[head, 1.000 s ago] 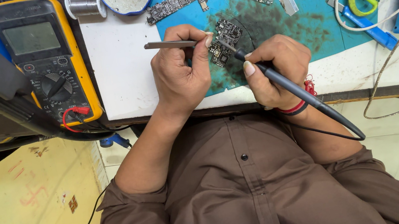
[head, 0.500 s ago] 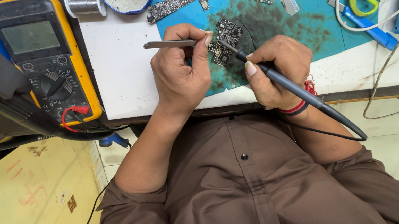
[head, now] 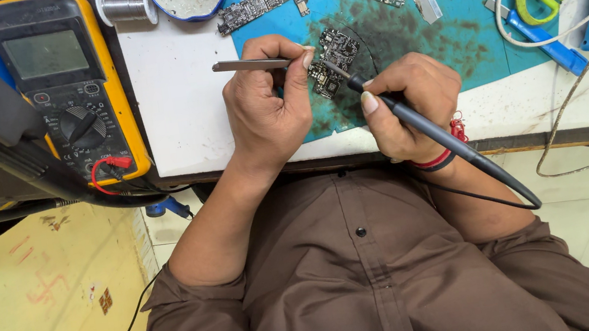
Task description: The person uses a soldering iron and tweezers to apply solder to a small circuit board. They repeatedly heat and reposition the board while working on specific solder joints.
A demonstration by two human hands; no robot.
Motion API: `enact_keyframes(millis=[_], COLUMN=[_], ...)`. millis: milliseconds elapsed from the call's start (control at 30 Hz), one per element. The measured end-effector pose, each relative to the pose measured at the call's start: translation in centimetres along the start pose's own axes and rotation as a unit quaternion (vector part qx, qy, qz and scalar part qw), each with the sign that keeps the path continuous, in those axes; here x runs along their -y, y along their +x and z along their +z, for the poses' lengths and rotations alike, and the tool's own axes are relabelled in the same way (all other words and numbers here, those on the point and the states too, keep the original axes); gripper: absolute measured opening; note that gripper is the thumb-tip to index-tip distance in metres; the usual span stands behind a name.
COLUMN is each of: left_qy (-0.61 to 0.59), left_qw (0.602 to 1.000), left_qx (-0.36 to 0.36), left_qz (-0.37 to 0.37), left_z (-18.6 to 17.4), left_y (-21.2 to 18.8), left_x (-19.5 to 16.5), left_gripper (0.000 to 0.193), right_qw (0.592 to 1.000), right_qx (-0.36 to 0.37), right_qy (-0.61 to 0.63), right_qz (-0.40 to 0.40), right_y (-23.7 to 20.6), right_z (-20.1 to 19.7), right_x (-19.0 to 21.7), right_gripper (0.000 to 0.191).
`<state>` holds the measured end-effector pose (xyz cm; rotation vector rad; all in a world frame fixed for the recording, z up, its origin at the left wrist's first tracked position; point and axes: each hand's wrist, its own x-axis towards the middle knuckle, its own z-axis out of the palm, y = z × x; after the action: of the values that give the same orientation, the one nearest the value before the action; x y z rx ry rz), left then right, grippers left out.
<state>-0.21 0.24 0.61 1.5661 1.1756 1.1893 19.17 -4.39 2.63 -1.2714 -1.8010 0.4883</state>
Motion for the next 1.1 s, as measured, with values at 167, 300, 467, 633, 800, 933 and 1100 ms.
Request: enact_keyframes(millis=[167,300,467,633,800,933,1100], left_qy=[-0.003,-0.005,-0.006,-0.003,-0.01,0.002,0.001], left_qw=[1.0,1.0,1.0,1.0,1.0,1.0,1.0], left_qx=[-0.003,-0.004,-0.002,-0.001,-0.001,-0.004,-0.005], left_qz=[0.001,0.005,0.0,-0.001,-0.005,0.002,0.004], left_z=[0.06,0.06,0.03,0.05,0.06,0.01,-0.01], left_y=[0.01,-0.05,-0.05,-0.08,-0.07,-0.02,-0.02], left_x=[0.07,0.11,0.12,0.11,0.14,0.04,-0.08], left_gripper=[0.012,0.012,0.012,0.012,0.011,0.012,0.012], right_qw=[1.0,1.0,1.0,1.0,1.0,1.0,1.0], right_qx=[-0.001,0.0,0.0,0.0,-0.004,0.001,0.002], right_qy=[0.002,0.003,0.006,0.005,0.004,0.002,-0.004], right_qz=[-0.001,0.0,0.002,-0.002,-0.001,-0.004,-0.002], right_y=[0.04,0.02,0.02,0.01,-0.02,0.07,0.08], right_z=[0.02,0.03,0.03,-0.01,0.07,0.04,0.09], right_x=[-0.02,-0.05,-0.02,0.0,-0.07,-0.09,0.04], right_gripper=[0.011,0.012,0.012,0.012,0.011,0.012,0.012])
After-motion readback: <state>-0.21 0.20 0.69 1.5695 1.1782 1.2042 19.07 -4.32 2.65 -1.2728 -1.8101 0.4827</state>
